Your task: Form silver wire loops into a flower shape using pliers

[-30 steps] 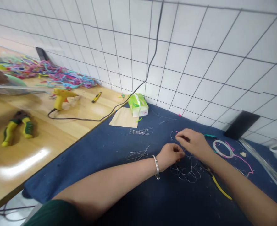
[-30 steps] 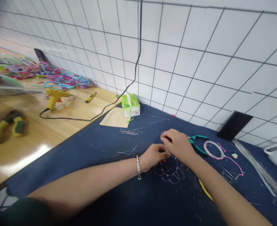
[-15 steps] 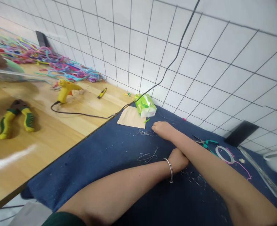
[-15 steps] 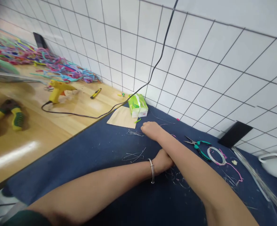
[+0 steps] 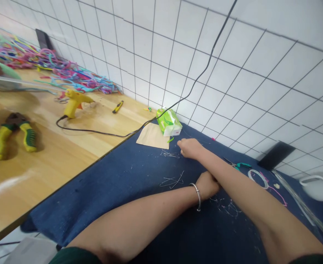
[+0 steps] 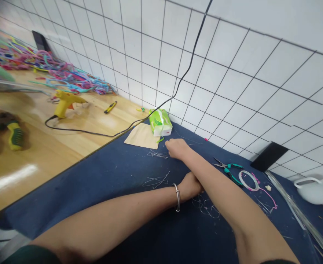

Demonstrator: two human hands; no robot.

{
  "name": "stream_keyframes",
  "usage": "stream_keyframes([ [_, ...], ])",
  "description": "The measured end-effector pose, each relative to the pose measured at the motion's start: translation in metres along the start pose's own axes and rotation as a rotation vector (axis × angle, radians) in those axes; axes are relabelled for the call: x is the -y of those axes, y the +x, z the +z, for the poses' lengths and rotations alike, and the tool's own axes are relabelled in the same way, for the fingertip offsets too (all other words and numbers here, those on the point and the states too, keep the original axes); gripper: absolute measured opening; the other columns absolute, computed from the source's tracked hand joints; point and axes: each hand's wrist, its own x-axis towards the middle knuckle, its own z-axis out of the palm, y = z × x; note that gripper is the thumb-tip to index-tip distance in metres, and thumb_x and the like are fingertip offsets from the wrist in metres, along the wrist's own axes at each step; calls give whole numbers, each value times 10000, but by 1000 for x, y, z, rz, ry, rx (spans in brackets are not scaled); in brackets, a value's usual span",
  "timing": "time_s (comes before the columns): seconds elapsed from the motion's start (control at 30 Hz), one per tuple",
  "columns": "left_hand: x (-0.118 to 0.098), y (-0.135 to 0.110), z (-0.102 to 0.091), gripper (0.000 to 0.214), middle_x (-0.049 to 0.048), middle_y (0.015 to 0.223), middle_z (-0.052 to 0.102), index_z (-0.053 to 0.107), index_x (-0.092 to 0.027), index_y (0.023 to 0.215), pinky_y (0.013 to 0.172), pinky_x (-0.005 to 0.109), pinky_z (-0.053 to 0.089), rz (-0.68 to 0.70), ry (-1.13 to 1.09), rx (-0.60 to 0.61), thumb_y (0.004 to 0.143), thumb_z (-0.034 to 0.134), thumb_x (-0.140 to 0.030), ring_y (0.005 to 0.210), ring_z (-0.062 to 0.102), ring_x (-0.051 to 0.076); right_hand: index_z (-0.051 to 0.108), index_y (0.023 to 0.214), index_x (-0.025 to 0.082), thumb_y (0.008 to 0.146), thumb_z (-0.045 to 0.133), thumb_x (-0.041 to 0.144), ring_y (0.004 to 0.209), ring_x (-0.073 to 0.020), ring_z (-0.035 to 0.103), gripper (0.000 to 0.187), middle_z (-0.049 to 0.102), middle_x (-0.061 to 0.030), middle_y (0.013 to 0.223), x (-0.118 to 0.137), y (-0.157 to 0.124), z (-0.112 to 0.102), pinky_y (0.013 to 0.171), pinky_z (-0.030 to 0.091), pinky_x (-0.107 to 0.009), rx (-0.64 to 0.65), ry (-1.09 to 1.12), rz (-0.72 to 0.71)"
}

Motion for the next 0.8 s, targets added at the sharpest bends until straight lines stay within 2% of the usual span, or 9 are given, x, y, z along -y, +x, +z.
stream_keyframes([
  [0.2, 7, 0, -2, 67, 23, 600, 621, 644, -128, 690, 576, 252, 443, -64, 64, 23, 652, 610, -172, 625, 566, 172, 549, 792, 163, 689, 506, 171, 753, -205, 600, 113, 642, -70, 768, -16, -7, -2, 620, 414, -258, -54, 277, 130],
  [0.33, 10, 1, -2, 114, 4, 541, 576, 627, -129, 671, 493, 228, 401, -110, 83, 35, 644, 622, -239, 508, 515, 131, 523, 738, 169, 682, 468, 158, 630, -136, 601, 79, 637, -24, 709, -26, -32, -9, 546, 416, -206, -118, 537, 160],
  [0.43, 9, 0, -1, 143, -3, 537, 555, 614, -133, 677, 465, 210, 378, -132, 70, 57, 658, 614, -274, 492, 501, 116, 510, 805, 162, 708, 417, 157, 534, -100, 587, 135, 638, -19, 697, -37, -71, -17, 486, 424, -187, -170, 726, 202],
  [0.6, 4, -5, 1, 171, -14, 586, 532, 576, -146, 728, 460, 186, 366, -156, 19, 114, 711, 576, -316, 516, 491, 97, 490, 842, 161, 724, 381, 138, 533, -101, 588, 162, 625, -22, 656, -56, -161, -25, 479, 444, -192, -290, 923, 311],
  [0.7, 0, -5, 1, 190, -9, 608, 537, 565, -146, 737, 469, 188, 372, -184, 6, 155, 718, 580, -334, 528, 494, 97, 469, 797, 183, 702, 410, 134, 503, -96, 574, 122, 627, -15, 724, -60, -212, -17, 443, 423, -196, -342, 1094, 402],
  [0.8, -5, -7, 1, 195, -4, 613, 537, 571, -136, 746, 498, 197, 383, -205, 6, 178, 732, 578, -331, 537, 494, 96, 494, 788, 200, 705, 444, 152, 468, -85, 532, 108, 574, 37, 633, -55, -251, 1, 459, 404, -204, -319, 1053, 504],
])
